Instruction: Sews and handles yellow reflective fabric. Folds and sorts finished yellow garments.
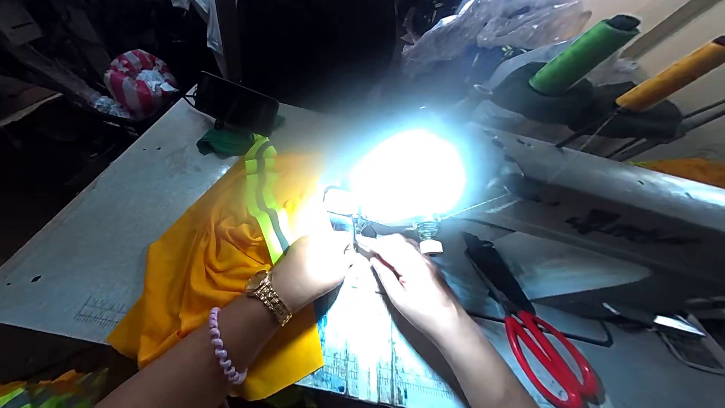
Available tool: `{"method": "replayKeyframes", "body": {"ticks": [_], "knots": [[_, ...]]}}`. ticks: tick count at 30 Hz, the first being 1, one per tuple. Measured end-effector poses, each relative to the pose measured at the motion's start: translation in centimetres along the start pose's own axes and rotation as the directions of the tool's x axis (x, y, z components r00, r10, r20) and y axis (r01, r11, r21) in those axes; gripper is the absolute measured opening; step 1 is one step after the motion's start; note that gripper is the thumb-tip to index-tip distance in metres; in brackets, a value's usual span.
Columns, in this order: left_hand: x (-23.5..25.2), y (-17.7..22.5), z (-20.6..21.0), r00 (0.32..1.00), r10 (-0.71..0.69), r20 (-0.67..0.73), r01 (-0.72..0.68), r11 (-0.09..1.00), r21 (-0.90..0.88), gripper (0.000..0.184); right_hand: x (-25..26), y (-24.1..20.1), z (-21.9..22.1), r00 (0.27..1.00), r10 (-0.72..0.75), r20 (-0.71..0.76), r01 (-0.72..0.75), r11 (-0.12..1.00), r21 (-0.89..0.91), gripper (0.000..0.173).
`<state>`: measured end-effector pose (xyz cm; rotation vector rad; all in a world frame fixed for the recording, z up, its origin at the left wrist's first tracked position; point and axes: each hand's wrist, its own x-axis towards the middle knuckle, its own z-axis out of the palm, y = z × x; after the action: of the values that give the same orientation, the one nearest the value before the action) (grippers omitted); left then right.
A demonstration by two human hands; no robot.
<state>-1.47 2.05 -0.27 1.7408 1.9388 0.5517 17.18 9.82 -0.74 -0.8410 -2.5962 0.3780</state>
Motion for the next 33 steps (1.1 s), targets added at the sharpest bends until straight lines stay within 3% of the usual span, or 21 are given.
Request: {"method": "replayKeyframes", "body": {"ticks": [2,5,7,9,12,14,16,19,20,22,24,26,29,33], "knots": [[0.0,0.4,-0.3,1.0,0.011,-0.021,-0.01,0.997,0.073,0.021,0.6,-0.1,-0.2,0.995,0.011,0.102,0.004,0.99,-0.143,0.04],[0.4,-0.2,-0.7,0.985,0.082,-0.152,-0.04,0.966,0.256,0.014,1.2,-0.3,0.0,0.984,0.068,0.167,-0.033,0.977,-0.209,0.047],[1.6,-0.5,-2.1,0.991,-0.015,-0.13,0.057,0.944,0.324,0.02,0.9,-0.2,0.1,0.977,0.1,0.187,-0.062,0.978,-0.197,0.045],[3.5,-2.0,-2.8,0.981,-0.061,-0.183,0.124,0.925,0.359,0.026,-0.5,0.7,-0.1,0.985,0.112,0.13,-0.088,0.981,-0.175,0.039],[5.8,-6.6,-2.0,0.92,0.053,-0.388,0.117,0.909,0.401,0.033,-4.3,3.0,-2.8,0.982,0.13,-0.14,-0.16,0.96,-0.229,0.032],[5.7,-6.4,-2.9,0.93,0.004,-0.369,0.13,0.933,0.337,0.033,-7.8,5.1,-6.0,0.961,0.204,-0.188,-0.259,0.904,-0.34,0.032],[4.8,-5.0,-4.4,0.964,-0.045,-0.262,0.109,0.966,0.234,0.025,-11.4,6.2,-9.2,0.898,0.427,-0.108,-0.434,0.817,-0.381,0.032],[4.3,-6.3,-5.7,0.986,0.109,-0.124,-0.127,0.981,-0.146,0.012,-14.5,7.6,-11.5,0.731,0.676,0.093,-0.579,0.686,-0.441,0.039],[3.9,-6.4,-6.2,0.991,0.127,-0.048,-0.136,0.922,-0.363,0.011,-15.0,8.0,-11.6,0.713,0.689,0.13,-0.581,0.684,-0.442,0.042],[3.3,-6.0,-6.8,0.984,0.139,0.115,-0.018,0.711,-0.703,0.011,-15.5,8.3,-11.3,0.722,0.68,0.125,-0.575,0.691,-0.437,0.047],[2.9,-5.9,-6.8,0.959,0.17,0.226,0.101,0.538,-0.837,0.015,-15.2,7.7,-11.2,0.732,0.677,0.079,-0.576,0.676,-0.46,0.053],[2.9,-5.9,-6.5,0.943,0.182,0.28,0.18,0.431,-0.884,0.016,-14.5,6.5,-11.4,0.727,0.683,0.065,-0.575,0.659,-0.485,0.054],[2.7,-5.5,-6.4,0.956,0.153,0.248,0.176,0.378,-0.909,0.017,-13.0,3.8,-11.3,0.792,0.586,0.169,-0.502,0.784,-0.366,0.052],[2.6,-5.8,-6.9,0.963,0.168,0.21,0.105,0.486,-0.867,0.009,-9.8,-1.6,-9.1,0.829,0.444,0.339,-0.421,0.896,-0.145,0.067]]}}
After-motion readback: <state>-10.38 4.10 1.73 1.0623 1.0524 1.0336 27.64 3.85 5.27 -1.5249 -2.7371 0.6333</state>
